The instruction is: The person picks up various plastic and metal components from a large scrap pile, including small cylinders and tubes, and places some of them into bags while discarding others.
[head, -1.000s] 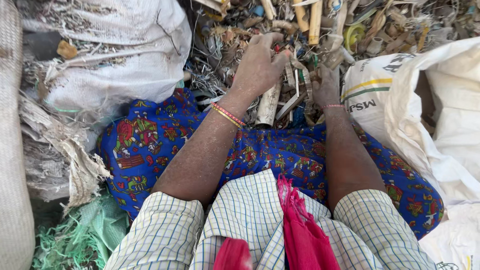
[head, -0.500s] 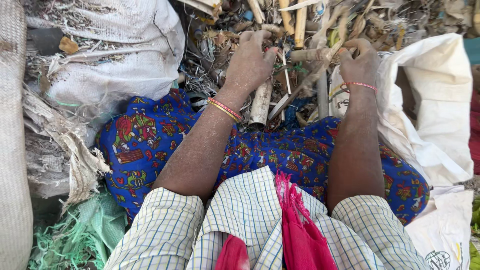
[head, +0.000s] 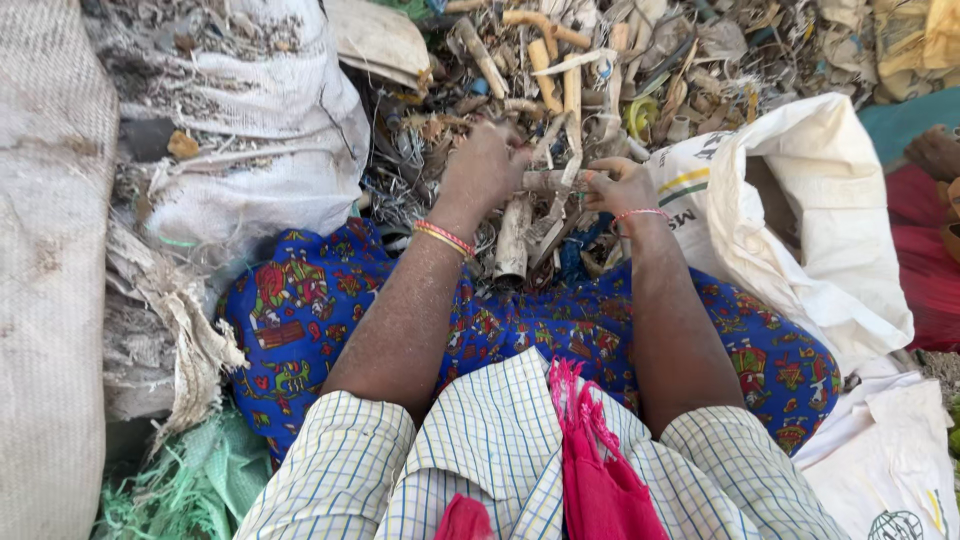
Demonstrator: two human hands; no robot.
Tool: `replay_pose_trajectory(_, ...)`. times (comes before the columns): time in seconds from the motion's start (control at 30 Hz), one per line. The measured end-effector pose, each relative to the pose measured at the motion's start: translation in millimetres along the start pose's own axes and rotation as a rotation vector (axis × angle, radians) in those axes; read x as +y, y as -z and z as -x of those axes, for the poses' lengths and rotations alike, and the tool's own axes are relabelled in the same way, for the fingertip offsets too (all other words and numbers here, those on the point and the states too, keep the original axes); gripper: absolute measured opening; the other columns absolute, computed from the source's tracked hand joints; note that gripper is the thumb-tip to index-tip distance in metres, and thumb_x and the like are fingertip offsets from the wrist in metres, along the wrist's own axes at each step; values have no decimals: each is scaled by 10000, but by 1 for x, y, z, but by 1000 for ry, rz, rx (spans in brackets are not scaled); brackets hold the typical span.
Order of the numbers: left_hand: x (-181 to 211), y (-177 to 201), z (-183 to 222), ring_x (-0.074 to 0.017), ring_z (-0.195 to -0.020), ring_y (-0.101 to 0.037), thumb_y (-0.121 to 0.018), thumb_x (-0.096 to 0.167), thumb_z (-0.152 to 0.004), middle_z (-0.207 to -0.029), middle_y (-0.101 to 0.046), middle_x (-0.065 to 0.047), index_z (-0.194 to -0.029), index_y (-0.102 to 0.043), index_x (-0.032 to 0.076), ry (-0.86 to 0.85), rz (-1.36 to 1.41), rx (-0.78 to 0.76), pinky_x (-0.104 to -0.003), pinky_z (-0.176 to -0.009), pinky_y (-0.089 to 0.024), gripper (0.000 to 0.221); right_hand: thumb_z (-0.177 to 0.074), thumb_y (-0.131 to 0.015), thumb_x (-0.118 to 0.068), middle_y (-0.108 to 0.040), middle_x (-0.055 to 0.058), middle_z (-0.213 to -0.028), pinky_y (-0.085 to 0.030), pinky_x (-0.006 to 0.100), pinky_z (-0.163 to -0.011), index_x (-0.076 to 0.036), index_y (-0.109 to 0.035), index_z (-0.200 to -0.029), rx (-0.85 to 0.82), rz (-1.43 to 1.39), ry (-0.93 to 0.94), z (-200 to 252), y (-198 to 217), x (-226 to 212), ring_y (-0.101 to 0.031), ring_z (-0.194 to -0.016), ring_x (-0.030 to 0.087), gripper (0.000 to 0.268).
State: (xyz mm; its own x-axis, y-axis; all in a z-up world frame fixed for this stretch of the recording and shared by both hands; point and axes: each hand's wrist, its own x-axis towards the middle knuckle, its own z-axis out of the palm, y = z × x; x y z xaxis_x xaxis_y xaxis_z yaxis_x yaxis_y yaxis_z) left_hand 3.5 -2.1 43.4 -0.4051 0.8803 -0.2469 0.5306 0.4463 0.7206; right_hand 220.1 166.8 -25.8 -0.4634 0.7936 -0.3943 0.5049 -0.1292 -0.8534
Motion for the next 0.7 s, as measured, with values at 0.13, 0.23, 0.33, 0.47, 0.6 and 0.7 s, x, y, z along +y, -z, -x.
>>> replay_pose_trajectory(0.13,12,-23,5,-335,-1213,-580,-799,559,-854,-1265,-586,-178,-1302,-593,77,-190,-236,11,-473,-1045,-470,690,-900,-760,-162,-722,120,-892,-642,313,-623,35,-687,-1164,-57,-233,73,20,-5,-34,-724,-677,196,337)
replay_pose_trajectory(0.23,10,-40,11,-336,-1176,-584,-796,461,-775,-1220,-637,-126,-1305,-604,119,-383,-247,297,-499,-1027,-466,660,-899,-770,-167,-703,108,-887,-637,312,-605,49,-686,-1152,-40,-287,127,36,-15,-54,-710,-661,191,343)
replay_pose_trajectory(0.33,6,-44,4,-316,-1140,-618,-714,395,-896,-1185,-665,-127,-1398,-569,98,-469,-177,343,-516,-989,-475,601,-905,-775,-168,-700,114,-878,-622,306,-597,59,-692,-1154,-17,-264,159,46,-17,-70,-701,-667,190,347)
replay_pose_trajectory(0.47,-1,-41,-6,-350,-1081,-642,-608,358,-987,-1164,-666,-153,-1393,-570,85,-521,-125,192,-485,-923,-510,491,-898,-759,-175,-716,117,-879,-628,302,-597,57,-674,-1163,-16,-238,156,57,-8,-84,-718,-683,183,362)
replay_pose_trajectory(0.6,-1,-38,-3,-325,-1067,-675,-502,343,-1063,-1139,-693,-110,-1265,-651,145,-475,-133,76,-467,-895,-543,320,-902,-759,-184,-735,142,-885,-631,289,-608,49,-686,-1178,-61,-16,170,71,9,-99,-722,-702,166,368)
replay_pose_trajectory(0.7,2,-33,1,-306,-1049,-694,-514,354,-1090,-1094,-692,-102,-1184,-703,142,-472,-151,144,-439,-919,-562,299,-887,-786,-225,-762,118,-923,-584,310,-622,-18,-747,-1141,-40,358,261,85,27,-107,-714,-725,165,330)
